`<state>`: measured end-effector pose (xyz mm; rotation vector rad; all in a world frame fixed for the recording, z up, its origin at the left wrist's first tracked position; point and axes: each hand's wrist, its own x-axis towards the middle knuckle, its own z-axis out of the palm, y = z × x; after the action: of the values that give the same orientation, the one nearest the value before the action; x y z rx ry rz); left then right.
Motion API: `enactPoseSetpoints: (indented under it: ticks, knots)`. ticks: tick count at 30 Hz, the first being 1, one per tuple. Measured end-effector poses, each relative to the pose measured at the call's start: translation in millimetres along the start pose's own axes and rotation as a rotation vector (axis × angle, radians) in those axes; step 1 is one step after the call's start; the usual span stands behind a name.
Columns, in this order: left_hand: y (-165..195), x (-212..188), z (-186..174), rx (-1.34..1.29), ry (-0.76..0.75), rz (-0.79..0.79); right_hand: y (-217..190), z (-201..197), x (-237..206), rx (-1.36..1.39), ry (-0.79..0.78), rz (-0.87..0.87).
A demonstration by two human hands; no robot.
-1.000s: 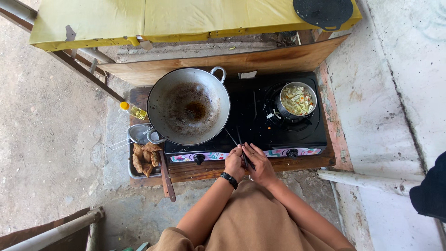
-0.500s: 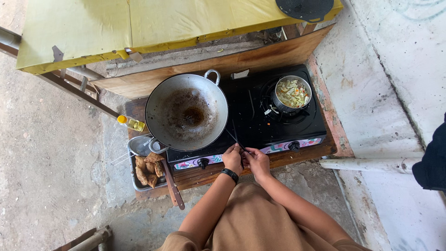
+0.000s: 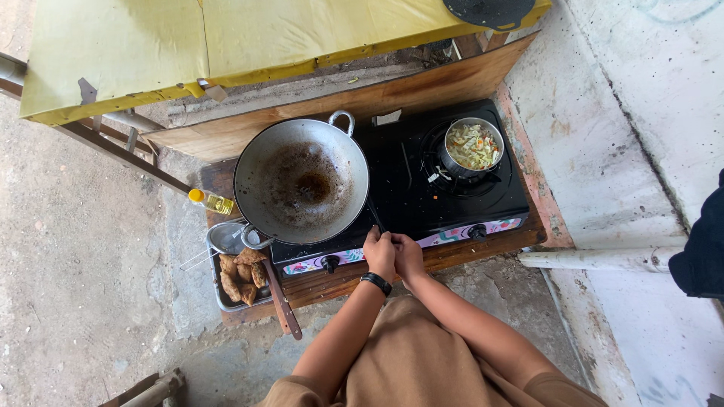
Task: The person stirs a pot of food on a gas stove using chopsticks and later holds a small strainer over the stove while looking at the food.
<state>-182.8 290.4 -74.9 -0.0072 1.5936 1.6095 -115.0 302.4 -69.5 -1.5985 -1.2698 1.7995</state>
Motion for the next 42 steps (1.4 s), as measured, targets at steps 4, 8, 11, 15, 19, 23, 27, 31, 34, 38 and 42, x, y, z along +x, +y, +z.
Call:
enactPoseSetpoints:
  ticks: [4, 8, 11, 15, 19, 23, 27, 31, 34, 38, 42]
  knots:
    - [6, -6, -2, 0.036, -0.024, -0.084, -4, 5, 7, -0.272, 0.065, -0.185]
    - [11, -10, -3, 0.104, -0.047, -0.033, -5, 4, 11, -0.356, 0.056, -0.333]
    - [10, -9, -3, 0.085, -0.055, -0.051, -4, 0, 10, -0.394, 0.022, -0.441]
    - [4, -5, -2, 0.076, -0.056, -0.05, -10, -6, 8, -0.487, 0.014, -0.485]
    - [3, -6, 4, 0.017, -0.045, 0.094, -23, -11, 9, -0.509, 0.038, -0.441]
    - [9, -11, 12, 0.068, 0.01, 0.119, -36, -13, 16, -0.349, 0.03, -0.384]
    - [18, -15, 19, 0.224, 0.082, 0.153, -44, -16, 30, -0.365, 0.04, -0.46]
    - [14, -18, 27, 0.529, 0.186, 0.462, -50, -24, 39, -0.398, -0.032, -0.566]
    - [8, -26, 38, 0.562, 0.226, 0.454, -47, -36, 38, -0.397, -0.052, -0.667]
    - [-1, -40, 59, 0.511, 0.231, 0.446, -46, -64, 29, -0.361, -0.166, -0.57]
    - [-3, -50, 86, 0.405, 0.182, 0.386, -48, -95, 34, -0.316, -0.3, -0.403]
